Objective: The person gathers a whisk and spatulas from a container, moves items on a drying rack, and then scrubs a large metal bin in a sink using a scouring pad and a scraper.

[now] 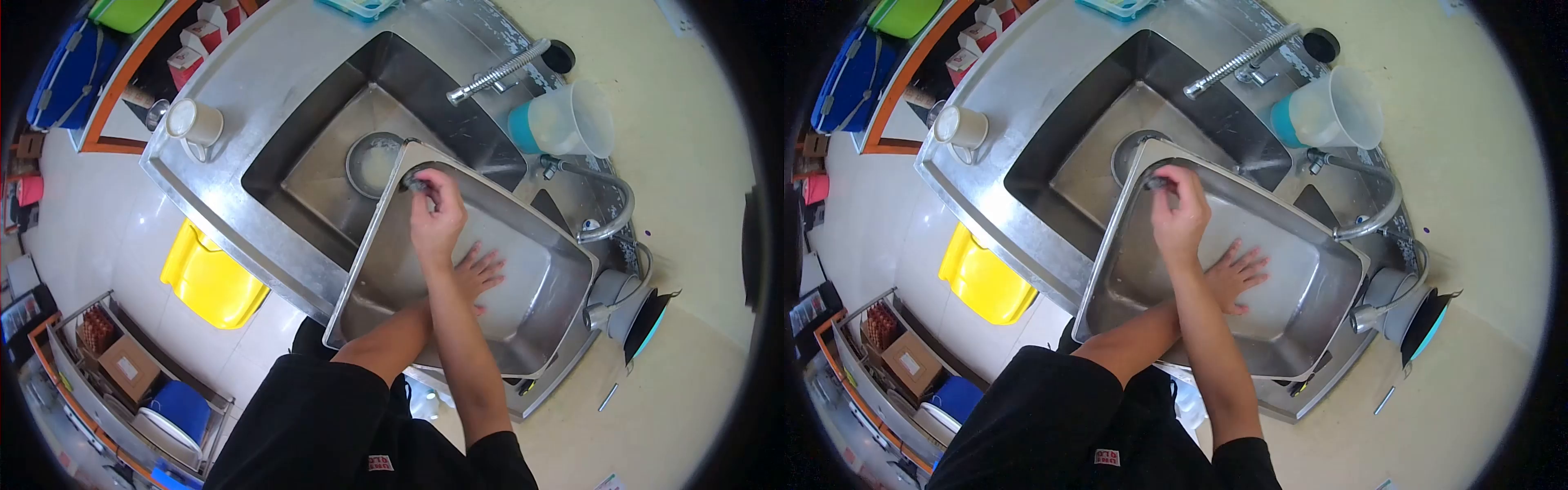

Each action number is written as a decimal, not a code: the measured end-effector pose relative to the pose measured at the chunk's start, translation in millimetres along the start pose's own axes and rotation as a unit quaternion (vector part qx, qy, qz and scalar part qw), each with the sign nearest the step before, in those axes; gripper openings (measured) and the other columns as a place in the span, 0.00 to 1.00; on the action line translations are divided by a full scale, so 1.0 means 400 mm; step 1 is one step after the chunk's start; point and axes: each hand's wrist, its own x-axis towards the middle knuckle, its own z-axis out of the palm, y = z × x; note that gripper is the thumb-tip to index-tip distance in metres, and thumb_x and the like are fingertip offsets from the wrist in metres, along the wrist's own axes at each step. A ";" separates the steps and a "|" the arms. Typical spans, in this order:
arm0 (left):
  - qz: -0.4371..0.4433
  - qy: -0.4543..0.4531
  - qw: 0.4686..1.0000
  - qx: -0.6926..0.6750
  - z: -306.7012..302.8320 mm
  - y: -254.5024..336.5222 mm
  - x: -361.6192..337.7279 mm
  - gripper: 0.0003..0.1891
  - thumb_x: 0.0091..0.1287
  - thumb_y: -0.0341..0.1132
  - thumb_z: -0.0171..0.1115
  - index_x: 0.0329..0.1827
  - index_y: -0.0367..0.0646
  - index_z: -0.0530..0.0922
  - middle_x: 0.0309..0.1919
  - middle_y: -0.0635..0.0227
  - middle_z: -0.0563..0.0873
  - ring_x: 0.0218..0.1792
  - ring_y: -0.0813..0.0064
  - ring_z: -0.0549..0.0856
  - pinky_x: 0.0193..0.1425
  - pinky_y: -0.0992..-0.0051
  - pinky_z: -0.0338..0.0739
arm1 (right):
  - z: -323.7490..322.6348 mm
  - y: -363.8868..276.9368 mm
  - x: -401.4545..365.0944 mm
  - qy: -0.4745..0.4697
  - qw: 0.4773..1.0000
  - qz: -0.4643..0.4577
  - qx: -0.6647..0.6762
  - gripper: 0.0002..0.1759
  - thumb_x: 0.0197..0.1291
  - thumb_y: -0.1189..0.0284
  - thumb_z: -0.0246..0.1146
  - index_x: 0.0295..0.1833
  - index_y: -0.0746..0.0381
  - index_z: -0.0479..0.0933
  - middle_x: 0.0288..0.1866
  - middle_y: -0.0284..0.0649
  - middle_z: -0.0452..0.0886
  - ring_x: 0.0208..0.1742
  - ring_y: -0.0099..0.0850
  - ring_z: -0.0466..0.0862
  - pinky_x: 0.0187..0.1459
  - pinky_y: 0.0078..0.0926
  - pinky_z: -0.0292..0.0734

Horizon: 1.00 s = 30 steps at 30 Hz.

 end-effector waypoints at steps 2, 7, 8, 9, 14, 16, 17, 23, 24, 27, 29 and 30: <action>-0.004 -0.006 1.000 -0.005 0.013 0.028 -0.011 0.45 0.66 0.68 0.53 0.82 0.54 0.60 0.84 0.65 0.53 0.84 0.56 0.46 0.81 0.35 0.28 | -0.027 -0.052 -0.017 -0.083 0.994 -0.071 0.005 0.16 0.53 0.87 0.65 0.46 0.61 0.82 0.44 0.44 0.82 0.47 0.41 0.85 0.49 0.33 0.81; -0.006 -0.013 0.999 0.037 -0.010 0.021 -0.003 0.45 0.68 0.70 0.48 0.83 0.54 0.59 0.84 0.65 0.52 0.84 0.55 0.45 0.80 0.34 0.25 | -0.061 -0.099 -0.039 -0.195 0.965 -0.170 -0.043 0.18 0.52 0.86 0.67 0.48 0.58 0.86 0.45 0.41 0.82 0.43 0.38 0.84 0.47 0.29 0.81; -0.008 -0.013 0.999 0.039 -0.010 0.020 -0.004 0.45 0.68 0.70 0.48 0.83 0.54 0.59 0.84 0.65 0.52 0.84 0.55 0.44 0.80 0.34 0.25 | -0.056 -0.096 -0.037 -0.193 0.967 -0.156 -0.048 0.18 0.52 0.86 0.67 0.49 0.58 0.86 0.45 0.40 0.82 0.44 0.37 0.84 0.47 0.30 0.81; -0.009 -0.014 0.999 0.041 -0.010 0.019 -0.003 0.44 0.68 0.70 0.48 0.83 0.55 0.58 0.85 0.65 0.52 0.85 0.55 0.44 0.80 0.34 0.25 | -0.053 -0.092 -0.032 -0.191 0.970 -0.142 -0.055 0.18 0.52 0.85 0.68 0.49 0.57 0.86 0.45 0.40 0.81 0.45 0.37 0.83 0.47 0.30 0.81; -0.004 -0.015 0.997 0.073 0.036 0.013 0.007 0.44 0.69 0.69 0.49 0.83 0.55 0.58 0.85 0.65 0.51 0.85 0.55 0.43 0.80 0.33 0.28 | -0.022 -0.117 0.021 -0.193 0.958 -0.181 -0.113 0.15 0.54 0.82 0.69 0.48 0.59 0.85 0.43 0.40 0.80 0.43 0.39 0.81 0.48 0.35 0.80; -0.005 -0.008 0.996 0.086 0.033 0.017 0.007 0.43 0.69 0.68 0.47 0.83 0.55 0.59 0.84 0.64 0.52 0.85 0.55 0.44 0.80 0.32 0.29 | -0.027 -0.134 0.036 -0.249 0.920 -0.254 -0.164 0.11 0.56 0.79 0.69 0.46 0.61 0.85 0.41 0.42 0.79 0.41 0.42 0.80 0.48 0.38 0.79; -0.016 -0.003 1.000 0.001 0.059 0.014 0.015 0.42 0.70 0.68 0.46 0.82 0.54 0.59 0.84 0.64 0.52 0.85 0.55 0.44 0.81 0.34 0.29 | -0.034 -0.130 0.069 -0.238 0.927 -0.237 -0.169 0.11 0.56 0.79 0.68 0.46 0.61 0.85 0.42 0.43 0.79 0.42 0.43 0.80 0.48 0.38 0.79; -0.053 0.040 0.990 -0.122 0.190 0.015 0.037 0.38 0.74 0.65 0.40 0.82 0.56 0.58 0.85 0.66 0.52 0.84 0.57 0.47 0.85 0.46 0.35 | -0.036 -0.131 0.104 -0.280 0.904 -0.241 -0.215 0.11 0.59 0.78 0.67 0.48 0.63 0.83 0.43 0.44 0.80 0.44 0.45 0.81 0.47 0.39 0.78; -0.053 0.041 0.991 -0.117 0.188 0.012 0.037 0.37 0.74 0.64 0.40 0.82 0.57 0.58 0.85 0.66 0.51 0.84 0.57 0.48 0.85 0.46 0.36 | -0.041 -0.140 0.080 -0.304 0.897 -0.243 -0.207 0.11 0.60 0.78 0.65 0.48 0.63 0.83 0.44 0.44 0.80 0.44 0.45 0.81 0.48 0.40 0.78; -0.051 0.044 0.992 -0.104 0.180 0.016 0.031 0.36 0.75 0.63 0.39 0.82 0.59 0.57 0.85 0.67 0.51 0.84 0.57 0.48 0.85 0.47 0.38 | -0.051 -0.150 0.072 -0.322 0.894 -0.236 -0.205 0.11 0.61 0.79 0.63 0.49 0.63 0.82 0.44 0.45 0.79 0.45 0.46 0.80 0.50 0.42 0.78; -0.048 0.020 0.996 -0.072 0.150 0.024 0.027 0.35 0.75 0.62 0.39 0.82 0.59 0.57 0.85 0.67 0.51 0.84 0.57 0.48 0.85 0.45 0.39 | -0.038 -0.139 0.156 -0.261 0.913 -0.217 -0.225 0.11 0.60 0.80 0.62 0.49 0.63 0.82 0.45 0.45 0.79 0.45 0.46 0.80 0.50 0.42 0.78; -0.046 -0.003 0.998 -0.041 0.106 0.021 0.029 0.35 0.75 0.62 0.40 0.82 0.59 0.58 0.85 0.67 0.51 0.84 0.57 0.48 0.85 0.43 0.39 | -0.030 -0.142 0.152 -0.262 0.912 -0.219 -0.227 0.11 0.60 0.79 0.63 0.49 0.63 0.82 0.45 0.46 0.79 0.46 0.47 0.80 0.50 0.42 0.78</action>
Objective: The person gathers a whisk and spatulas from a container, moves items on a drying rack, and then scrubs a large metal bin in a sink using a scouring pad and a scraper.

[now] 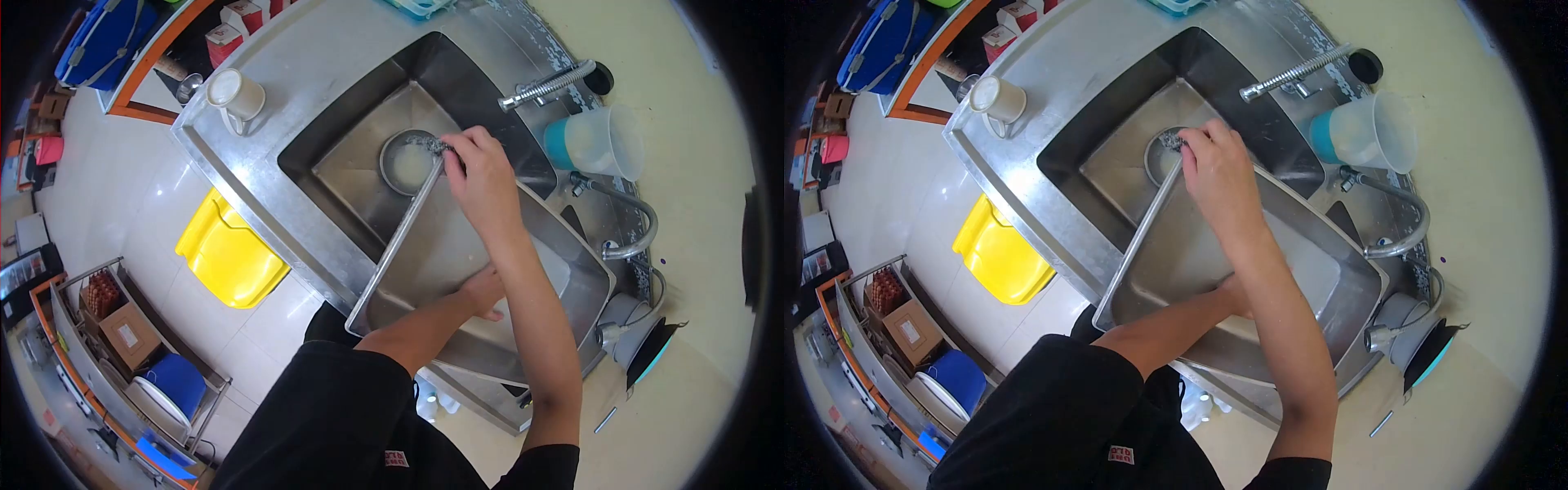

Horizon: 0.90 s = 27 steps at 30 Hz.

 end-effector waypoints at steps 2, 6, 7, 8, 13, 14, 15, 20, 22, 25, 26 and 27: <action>0.015 0.008 0.999 0.047 -0.006 0.000 -0.010 0.35 0.74 0.62 0.41 0.82 0.59 0.58 0.85 0.66 0.51 0.84 0.56 0.48 0.84 0.39 0.40 | 0.014 -0.028 -0.029 -0.007 1.000 0.006 -0.005 0.11 0.60 0.79 0.64 0.49 0.63 0.82 0.44 0.46 0.79 0.47 0.47 0.81 0.50 0.43 0.78; 0.041 0.090 0.995 0.002 0.070 -0.007 0.021 0.37 0.72 0.64 0.44 0.81 0.58 0.59 0.84 0.65 0.52 0.84 0.55 0.49 0.82 0.35 0.39 | 0.031 -0.055 -0.085 -0.010 0.999 0.013 0.044 0.11 0.59 0.80 0.64 0.48 0.64 0.81 0.44 0.47 0.79 0.47 0.48 0.81 0.49 0.43 0.78; 0.039 0.093 0.994 -0.038 0.076 0.000 0.021 0.38 0.72 0.64 0.45 0.81 0.57 0.59 0.84 0.65 0.52 0.84 0.54 0.49 0.82 0.34 0.38 | 0.027 -0.017 -0.043 0.013 0.998 0.035 0.042 0.11 0.59 0.80 0.64 0.48 0.63 0.81 0.44 0.46 0.79 0.47 0.48 0.81 0.49 0.43 0.78; 0.036 0.094 0.992 -0.076 0.078 -0.002 0.020 0.38 0.72 0.64 0.46 0.81 0.56 0.60 0.84 0.64 0.53 0.84 0.54 0.50 0.82 0.34 0.38 | 0.025 0.002 -0.021 0.039 0.997 0.055 0.043 0.10 0.60 0.80 0.64 0.48 0.63 0.81 0.44 0.46 0.79 0.47 0.48 0.81 0.48 0.43 0.78; 0.043 0.034 0.996 0.075 -0.048 -0.008 -0.014 0.42 0.68 0.67 0.51 0.80 0.53 0.62 0.83 0.62 0.56 0.83 0.53 0.51 0.82 0.37 0.35 | 0.079 -0.074 -0.167 0.058 0.986 0.053 0.145 0.15 0.58 0.82 0.64 0.52 0.62 0.78 0.49 0.46 0.78 0.47 0.47 0.82 0.47 0.41 0.79; 0.036 0.040 0.997 0.054 -0.100 0.003 -0.032 0.45 0.65 0.68 0.53 0.80 0.51 0.63 0.83 0.62 0.57 0.83 0.53 0.50 0.83 0.39 0.34 | 0.090 -0.091 -0.214 0.047 0.980 0.040 0.189 0.17 0.58 0.82 0.65 0.53 0.61 0.77 0.50 0.46 0.78 0.48 0.47 0.83 0.47 0.40 0.80; 0.037 0.038 0.997 0.057 -0.104 0.012 -0.033 0.45 0.65 0.68 0.54 0.80 0.51 0.63 0.83 0.62 0.57 0.83 0.53 0.50 0.82 0.38 0.34 | 0.093 -0.085 -0.248 0.023 0.979 0.050 0.196 0.16 0.57 0.82 0.65 0.52 0.60 0.78 0.50 0.45 0.79 0.47 0.46 0.83 0.47 0.39 0.80; 0.036 0.049 0.995 0.078 -0.090 0.008 -0.021 0.45 0.63 0.68 0.56 0.80 0.51 0.64 0.82 0.61 0.57 0.83 0.51 0.50 0.82 0.39 0.35 | 0.238 0.059 -0.356 -0.042 0.990 0.034 0.128 0.18 0.56 0.80 0.66 0.53 0.60 0.78 0.52 0.47 0.79 0.49 0.48 0.83 0.49 0.40 0.82; 0.036 0.048 0.996 0.066 -0.091 0.005 -0.016 0.45 0.63 0.68 0.56 0.80 0.51 0.64 0.82 0.60 0.57 0.83 0.51 0.50 0.82 0.39 0.35 | 0.279 0.100 -0.328 -0.005 0.996 0.042 0.081 0.18 0.56 0.79 0.65 0.54 0.60 0.77 0.52 0.48 0.79 0.51 0.50 0.83 0.51 0.43 0.82; 0.029 0.060 0.997 0.042 -0.079 0.020 -0.015 0.45 0.62 0.67 0.57 0.79 0.51 0.65 0.82 0.59 0.58 0.83 0.50 0.50 0.82 0.38 0.36 | 0.303 0.127 -0.263 0.055 0.989 0.130 0.050 0.16 0.57 0.79 0.65 0.52 0.61 0.77 0.51 0.49 0.80 0.52 0.50 0.82 0.53 0.44 0.82; 0.025 0.068 0.997 0.038 -0.078 0.015 -0.010 0.45 0.62 0.67 0.57 0.79 0.51 0.65 0.82 0.58 0.58 0.83 0.49 0.50 0.82 0.38 0.37 | 0.294 0.137 -0.236 0.059 0.982 0.171 0.054 0.15 0.57 0.78 0.65 0.52 0.62 0.77 0.50 0.49 0.81 0.52 0.50 0.82 0.52 0.44 0.81; 0.027 0.066 0.997 0.043 -0.086 0.011 -0.007 0.45 0.62 0.67 0.57 0.79 0.51 0.65 0.82 0.58 0.57 0.83 0.49 0.50 0.82 0.38 0.37 | 0.290 0.142 -0.216 0.064 0.973 0.212 0.058 0.15 0.58 0.78 0.65 0.51 0.63 0.78 0.49 0.49 0.82 0.53 0.50 0.82 0.52 0.44 0.81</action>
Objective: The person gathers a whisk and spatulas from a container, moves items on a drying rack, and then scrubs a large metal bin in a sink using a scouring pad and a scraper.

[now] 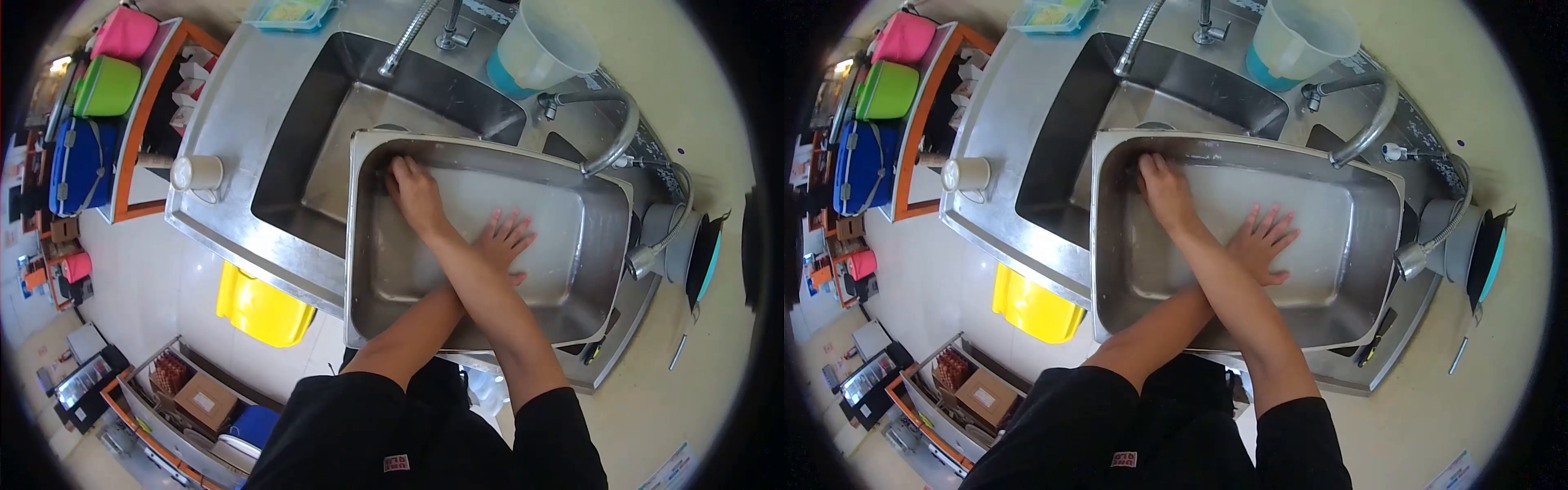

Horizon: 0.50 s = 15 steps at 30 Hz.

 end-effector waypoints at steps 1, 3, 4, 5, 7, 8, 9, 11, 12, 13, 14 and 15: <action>0.002 -0.004 1.000 0.002 -0.006 0.003 -0.002 0.45 0.62 0.67 0.57 0.79 0.51 0.65 0.82 0.58 0.57 0.83 0.49 0.50 0.82 0.38 0.38 | 0.009 -0.006 -0.007 0.021 1.000 -0.015 0.000 0.14 0.58 0.78 0.65 0.50 0.63 0.78 0.48 0.49 0.82 0.51 0.50 0.83 0.51 0.45 0.81; -0.003 0.003 1.000 0.007 -0.010 0.001 0.003 0.46 0.62 0.67 0.57 0.79 0.51 0.65 0.82 0.57 0.56 0.82 0.48 0.50 0.81 0.38 0.39 | 0.030 -0.018 -0.026 0.059 0.997 -0.054 -0.003 0.12 0.59 0.77 0.64 0.49 0.63 0.77 0.46 0.49 0.82 0.49 0.51 0.83 0.50 0.47 0.81; -0.007 0.010 1.000 0.007 -0.007 0.003 0.002 0.46 0.62 0.68 0.57 0.79 0.51 0.65 0.82 0.57 0.56 0.82 0.48 0.51 0.81 0.38 0.39 | 0.031 -0.013 -0.029 0.046 0.995 -0.083 -0.020 0.11 0.59 0.77 0.65 0.48 0.63 0.77 0.46 0.49 0.82 0.48 0.51 0.83 0.49 0.47 0.81; -0.011 0.015 1.000 0.003 -0.002 0.013 -0.005 0.46 0.61 0.68 0.57 0.79 0.51 0.65 0.82 0.57 0.56 0.82 0.48 0.51 0.81 0.38 0.40 | 0.025 -0.001 -0.043 0.031 0.993 -0.109 -0.038 0.11 0.59 0.77 0.65 0.47 0.63 0.77 0.45 0.49 0.82 0.47 0.51 0.84 0.48 0.48 0.81; -0.004 0.022 1.000 -0.004 -0.007 0.008 0.001 0.46 0.61 0.68 0.57 0.79 0.52 0.65 0.82 0.57 0.57 0.82 0.48 0.51 0.81 0.38 0.39 | -0.003 0.023 -0.026 0.016 0.993 -0.090 -0.072 0.10 0.59 0.77 0.65 0.46 0.63 0.77 0.46 0.49 0.83 0.46 0.50 0.84 0.46 0.48 0.81; -0.004 0.023 1.000 -0.010 -0.007 0.010 -0.005 0.46 0.61 0.68 0.57 0.79 0.52 0.65 0.82 0.57 0.57 0.82 0.48 0.52 0.81 0.38 0.39 | -0.014 0.036 -0.013 0.010 0.996 -0.038 -0.082 0.09 0.60 0.78 0.65 0.46 0.64 0.78 0.47 0.48 0.84 0.46 0.50 0.85 0.45 0.47 0.82; 0.005 0.008 1.000 -0.003 -0.011 0.009 -0.005 0.46 0.61 0.68 0.57 0.79 0.52 0.65 0.82 0.57 0.57 0.82 0.48 0.51 0.81 0.38 0.39 | -0.028 0.032 0.002 0.005 0.996 0.012 -0.092 0.09 0.60 0.78 0.65 0.46 0.64 0.78 0.48 0.48 0.84 0.46 0.49 0.86 0.44 0.45 0.82; 0.021 -0.022 0.999 0.012 -0.017 0.008 0.002 0.46 0.62 0.68 0.57 0.79 0.52 0.65 0.82 0.57 0.57 0.82 0.48 0.51 0.82 0.38 0.39 | -0.020 -0.012 0.008 0.021 0.990 0.135 0.024 0.07 0.61 0.78 0.65 0.44 0.64 0.77 0.48 0.48 0.84 0.47 0.47 0.87 0.44 0.41 0.83; 0.017 -0.027 0.999 0.012 -0.021 0.002 0.010 0.45 0.62 0.68 0.56 0.80 0.52 0.64 0.82 0.58 0.57 0.82 0.48 0.50 0.82 0.39 0.39 | -0.017 -0.037 0.010 0.030 0.976 0.197 0.082 0.06 0.62 0.78 0.65 0.44 0.64 0.77 0.48 0.47 0.84 0.48 0.45 0.87 0.44 0.39 0.84; 0.014 -0.038 0.999 0.008 -0.021 0.004 0.010 0.45 0.63 0.68 0.56 0.80 0.52 0.63 0.83 0.58 0.56 0.82 0.48 0.50 0.82 0.39 0.39 | -0.019 -0.057 0.000 0.031 0.972 0.196 0.125 0.06 0.62 0.79 0.64 0.43 0.65 0.77 0.46 0.47 0.84 0.47 0.45 0.87 0.43 0.38 0.84; 0.012 -0.049 0.999 0.004 -0.022 0.009 0.006 0.45 0.64 0.68 0.55 0.81 0.52 0.63 0.83 0.58 0.55 0.83 0.48 0.49 0.82 0.39 0.38 | -0.022 -0.077 -0.010 0.033 0.966 0.194 0.167 0.05 0.62 0.80 0.64 0.43 0.65 0.76 0.44 0.47 0.84 0.46 0.44 0.87 0.43 0.36 0.84; 0.013 -0.051 0.999 0.004 -0.017 0.009 0.005 0.45 0.64 0.68 0.55 0.81 0.53 0.63 0.83 0.58 0.55 0.83 0.48 0.49 0.82 0.39 0.38 | -0.031 -0.093 -0.014 0.036 0.959 0.188 0.208 0.05 0.62 0.81 0.64 0.43 0.65 0.76 0.42 0.46 0.83 0.46 0.43 0.87 0.42 0.34 0.84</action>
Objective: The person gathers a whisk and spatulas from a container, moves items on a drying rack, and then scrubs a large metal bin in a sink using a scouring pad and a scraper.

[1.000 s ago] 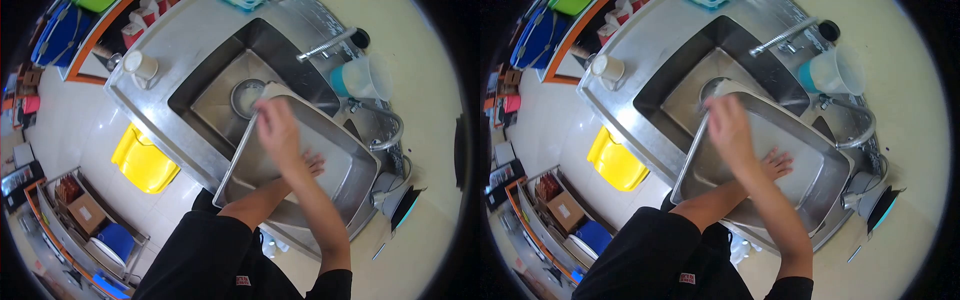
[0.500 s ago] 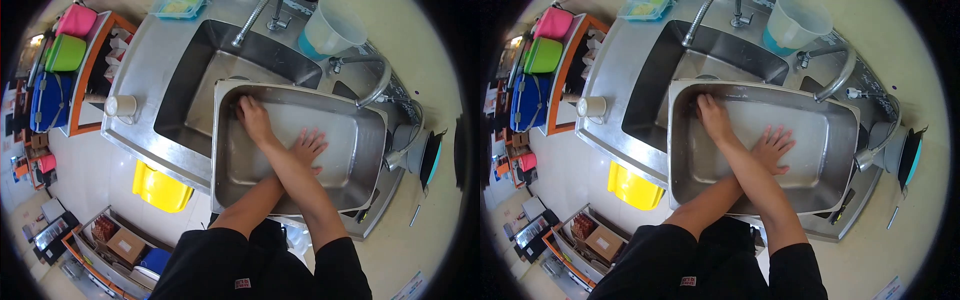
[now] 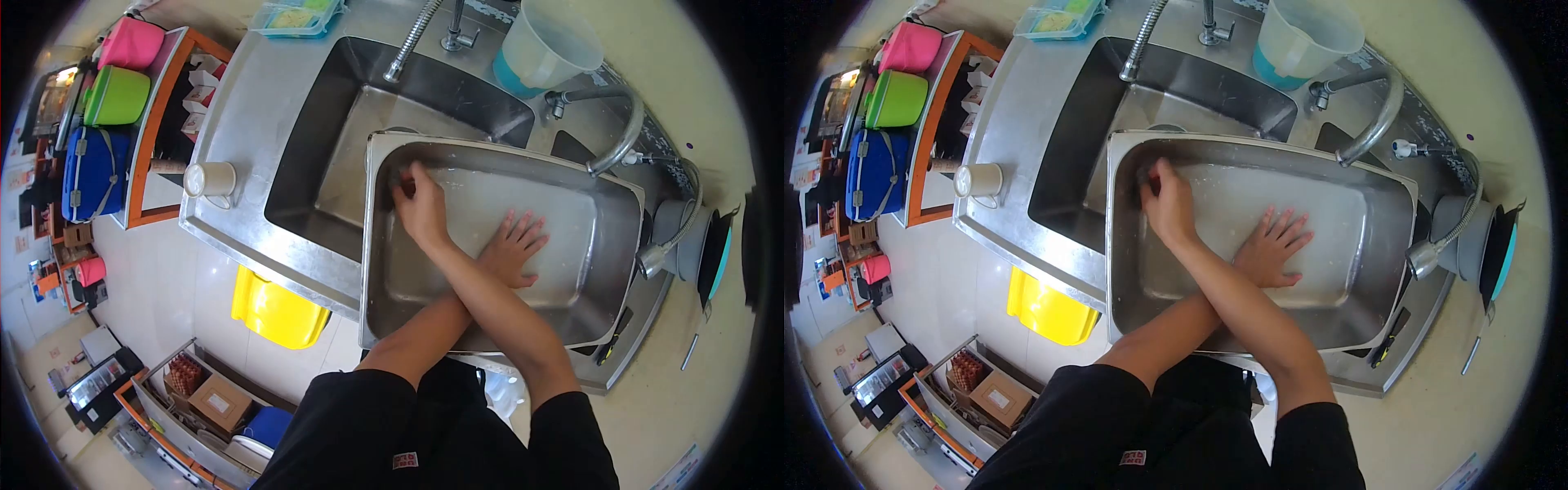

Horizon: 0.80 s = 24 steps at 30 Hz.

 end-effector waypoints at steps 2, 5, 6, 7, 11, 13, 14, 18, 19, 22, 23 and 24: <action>0.000 0.002 1.000 -0.001 0.014 -0.002 0.005 0.45 0.64 0.68 0.54 0.81 0.53 0.62 0.83 0.58 0.55 0.83 0.48 0.49 0.82 0.38 0.38 | -0.027 -0.024 -0.046 -0.053 0.992 -0.096 0.068 0.06 0.61 0.83 0.64 0.42 0.66 0.75 0.39 0.46 0.81 0.44 0.40 0.87 0.41 0.33 0.83; -0.007 0.010 1.000 0.015 0.005 0.004 0.006 0.45 0.64 0.68 0.54 0.81 0.53 0.62 0.83 0.57 0.55 0.83 0.48 0.49 0.81 0.36 0.38 | -0.056 -0.052 -0.052 -0.050 0.972 -0.201 0.112 0.08 0.58 0.86 0.65 0.41 0.66 0.75 0.36 0.45 0.79 0.39 0.36 0.86 0.37 0.30 0.80; -0.008 0.007 1.000 0.016 0.004 0.008 0.006 0.45 0.65 0.68 0.54 0.81 0.53 0.62 0.83 0.57 0.56 0.83 0.48 0.49 0.81 0.36 0.37 | -0.059 -0.060 -0.012 -0.022 0.971 -0.219 0.093 0.08 0.57 0.86 0.65 0.41 0.66 0.75 0.37 0.45 0.79 0.39 0.36 0.85 0.36 0.30 0.79; -0.009 0.005 1.000 0.017 0.005 0.008 0.006 0.45 0.65 0.68 0.54 0.81 0.54 0.62 0.83 0.57 0.56 0.83 0.48 0.50 0.81 0.36 0.37 | -0.058 -0.065 0.021 0.005 0.969 -0.236 0.073 0.09 0.57 0.86 0.65 0.41 0.66 0.75 0.37 0.45 0.79 0.38 0.35 0.85 0.35 0.30 0.79; -0.007 -0.002 1.000 0.003 0.012 0.005 0.013 0.43 0.66 0.68 0.53 0.81 0.54 0.63 0.83 0.56 0.56 0.82 0.46 0.51 0.81 0.36 0.38 | -0.041 0.043 -0.030 -0.106 0.959 -0.261 0.016 0.13 0.48 0.84 0.64 0.42 0.63 0.77 0.40 0.42 0.79 0.44 0.46 0.80 0.48 0.39 0.79; 0.001 0.007 1.000 0.011 0.002 0.012 0.015 0.43 0.66 0.68 0.53 0.80 0.52 0.65 0.83 0.56 0.56 0.82 0.48 0.52 0.81 0.38 0.41 | -0.064 0.128 -0.067 -0.111 0.942 -0.291 -0.126 0.14 0.48 0.82 0.65 0.43 0.61 0.77 0.44 0.40 0.78 0.48 0.45 0.79 0.52 0.40 0.78; 0.000 0.011 1.000 0.018 -0.001 0.014 0.013 0.43 0.66 0.68 0.53 0.79 0.51 0.66 0.83 0.56 0.56 0.82 0.48 0.52 0.81 0.39 0.42 | -0.077 0.153 -0.080 -0.118 0.925 -0.305 -0.192 0.14 0.48 0.80 0.65 0.43 0.59 0.78 0.46 0.39 0.78 0.51 0.44 0.79 0.54 0.41 0.78; 0.029 0.071 0.996 0.043 0.049 0.006 0.007 0.36 0.73 0.57 0.52 0.78 0.45 0.67 0.80 0.55 0.63 0.81 0.56 0.60 0.82 0.48 0.50 | -0.174 0.195 0.010 0.008 0.915 -0.276 -0.294 0.14 0.53 0.77 0.63 0.47 0.57 0.80 0.50 0.40 0.77 0.55 0.43 0.77 0.57 0.41 0.77; 0.047 0.087 0.993 0.061 0.072 -0.001 0.006 0.34 0.74 0.53 0.53 0.78 0.44 0.67 0.78 0.54 0.66 0.80 0.59 0.63 0.82 0.51 0.52 | -0.221 0.207 0.027 -0.007 0.914 -0.253 -0.317 0.14 0.55 0.76 0.61 0.48 0.57 0.80 0.51 0.42 0.77 0.56 0.44 0.77 0.58 0.42 0.76; 0.039 -0.002 0.999 -0.009 0.116 -0.026 -0.003 0.29 0.74 0.43 0.54 0.76 0.42 0.69 0.73 0.55 0.73 0.76 0.64 0.70 0.81 0.57 0.58 | -0.361 0.250 0.014 -0.003 0.904 -0.198 -0.378 0.13 0.57 0.75 0.59 0.49 0.57 0.80 0.52 0.43 0.77 0.57 0.45 0.77 0.58 0.43 0.76; 0.043 -0.006 0.999 -0.017 0.122 -0.028 -0.005 0.28 0.73 0.40 0.55 0.75 0.41 0.70 0.72 0.56 0.75 0.75 0.64 0.71 0.81 0.58 0.59 | -0.416 0.270 0.001 0.004 0.899 -0.182 -0.398 0.13 0.57 0.75 0.58 0.48 0.58 0.80 0.52 0.44 0.78 0.57 0.46 0.77 0.58 0.44 0.76; 0.047 -0.010 0.999 -0.025 0.118 -0.027 -0.005 0.27 0.73 0.38 0.57 0.74 0.41 0.71 0.71 0.57 0.76 0.74 0.65 0.73 0.80 0.59 0.61 | -0.477 0.316 -0.006 0.050 0.897 -0.149 -0.413 0.12 0.58 0.75 0.58 0.48 0.58 0.80 0.52 0.45 0.78 0.56 0.47 0.78 0.58 0.45 0.75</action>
